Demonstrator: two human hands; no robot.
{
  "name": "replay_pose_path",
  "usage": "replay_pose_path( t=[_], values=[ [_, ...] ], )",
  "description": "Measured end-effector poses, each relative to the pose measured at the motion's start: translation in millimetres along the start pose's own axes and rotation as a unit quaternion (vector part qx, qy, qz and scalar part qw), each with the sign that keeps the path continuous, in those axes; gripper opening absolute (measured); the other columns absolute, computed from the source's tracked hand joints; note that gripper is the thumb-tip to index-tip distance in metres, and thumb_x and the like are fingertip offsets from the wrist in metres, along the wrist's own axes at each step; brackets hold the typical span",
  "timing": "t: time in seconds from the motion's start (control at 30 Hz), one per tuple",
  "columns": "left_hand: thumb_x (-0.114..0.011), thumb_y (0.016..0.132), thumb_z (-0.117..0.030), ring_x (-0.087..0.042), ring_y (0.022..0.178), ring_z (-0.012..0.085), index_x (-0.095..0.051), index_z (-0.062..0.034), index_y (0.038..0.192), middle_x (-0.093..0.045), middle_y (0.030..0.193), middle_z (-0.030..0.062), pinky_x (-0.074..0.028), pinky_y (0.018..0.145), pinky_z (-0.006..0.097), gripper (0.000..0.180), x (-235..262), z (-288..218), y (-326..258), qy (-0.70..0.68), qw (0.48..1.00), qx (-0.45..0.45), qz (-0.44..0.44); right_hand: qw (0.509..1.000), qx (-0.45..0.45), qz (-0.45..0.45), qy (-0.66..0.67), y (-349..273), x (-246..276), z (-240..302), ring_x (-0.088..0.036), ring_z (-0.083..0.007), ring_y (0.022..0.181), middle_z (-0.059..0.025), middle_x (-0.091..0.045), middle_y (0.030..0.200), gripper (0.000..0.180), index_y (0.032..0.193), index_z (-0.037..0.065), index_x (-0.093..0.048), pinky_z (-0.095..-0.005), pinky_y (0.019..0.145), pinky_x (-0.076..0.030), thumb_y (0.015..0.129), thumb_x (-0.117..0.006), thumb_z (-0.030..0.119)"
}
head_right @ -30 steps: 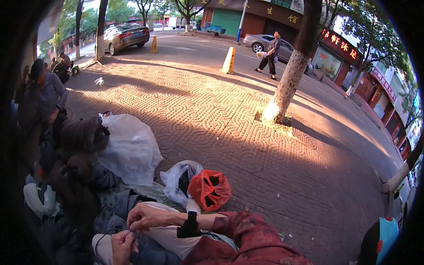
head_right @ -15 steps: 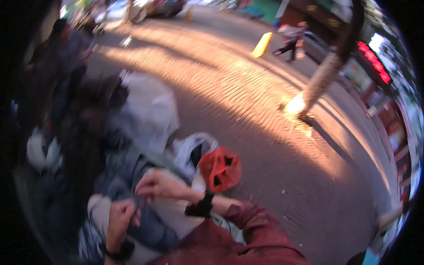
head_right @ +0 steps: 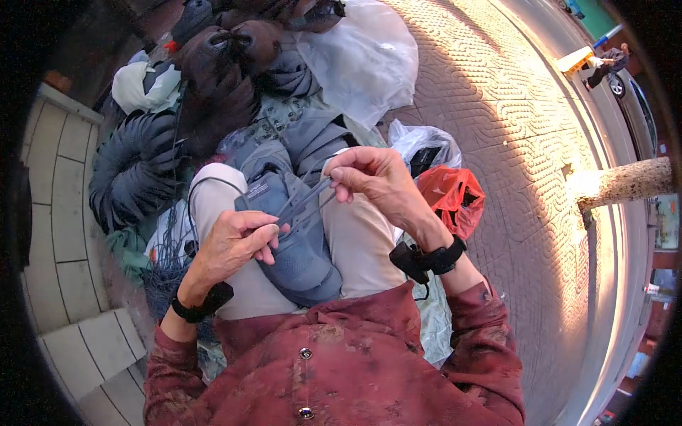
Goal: Lacing shoe uppers in a shoe manufacturing context.
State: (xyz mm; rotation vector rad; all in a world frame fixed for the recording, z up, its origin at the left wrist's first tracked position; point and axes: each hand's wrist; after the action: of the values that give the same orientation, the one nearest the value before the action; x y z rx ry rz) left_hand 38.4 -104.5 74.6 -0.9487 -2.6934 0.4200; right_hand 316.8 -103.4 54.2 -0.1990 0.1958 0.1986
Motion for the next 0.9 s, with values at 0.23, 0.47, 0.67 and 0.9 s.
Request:
replay_pose_path(
  t=[0.23,0.47,0.67,0.9],
  values=[
    [-0.061,0.096,-0.009,-0.065,0.059,0.0117,-0.072,0.0072,0.098,-0.066,0.076,0.0076,-0.050,0.054,0.024,0.020,12,-15,-33,0.133,0.991,-0.023,-0.024,0.999,0.032,0.006,0.003,10,-1,8,-0.062,-0.0089,0.068,-0.0037,-0.067,0.080,0.012,0.101,-0.001,-0.070,-0.0229,0.065,-0.051,0.096,-0.067,0.009],
    [-0.060,0.094,-0.004,-0.054,0.050,0.0072,-0.071,0.0064,0.095,-0.065,0.078,0.0070,-0.043,0.047,0.022,0.016,33,-59,-78,0.123,0.972,-0.090,-0.178,0.992,0.106,0.066,-0.032,28,-26,44,-0.063,-0.0089,0.068,-0.0046,-0.069,0.082,0.015,0.104,-0.002,-0.071,-0.0229,0.065,-0.052,0.096,-0.067,0.010],
    [-0.057,0.103,-0.023,-0.047,0.057,-0.0023,-0.064,-0.0014,0.104,-0.064,0.091,0.0052,-0.036,0.059,0.012,0.023,92,-82,-149,0.031,0.909,-0.202,-0.363,0.989,0.085,0.113,-0.050,30,-36,32,-0.061,-0.0057,0.067,0.0006,-0.068,0.081,0.019,0.107,0.002,-0.073,-0.0203,0.063,-0.050,0.094,-0.071,0.016],
    [-0.047,0.108,-0.025,-0.045,0.062,0.0009,-0.053,0.0040,0.132,-0.057,0.104,0.0071,-0.040,0.064,0.014,0.039,156,-114,-208,-0.040,0.835,-0.338,-0.431,0.957,0.027,0.209,-0.199,20,-27,-28,-0.054,-0.0049,0.064,0.0017,-0.065,0.075,0.018,0.103,0.002,-0.073,-0.0228,0.058,-0.044,0.085,-0.074,0.005]
  ],
)
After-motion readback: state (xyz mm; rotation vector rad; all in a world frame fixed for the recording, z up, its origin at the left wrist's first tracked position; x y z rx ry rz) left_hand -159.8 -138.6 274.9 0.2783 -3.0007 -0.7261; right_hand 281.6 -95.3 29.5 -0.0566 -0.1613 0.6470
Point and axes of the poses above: each hand's wrist, its own y-axis towards the middle knuckle, its own x-axis out of the back of the hand, z = x × y
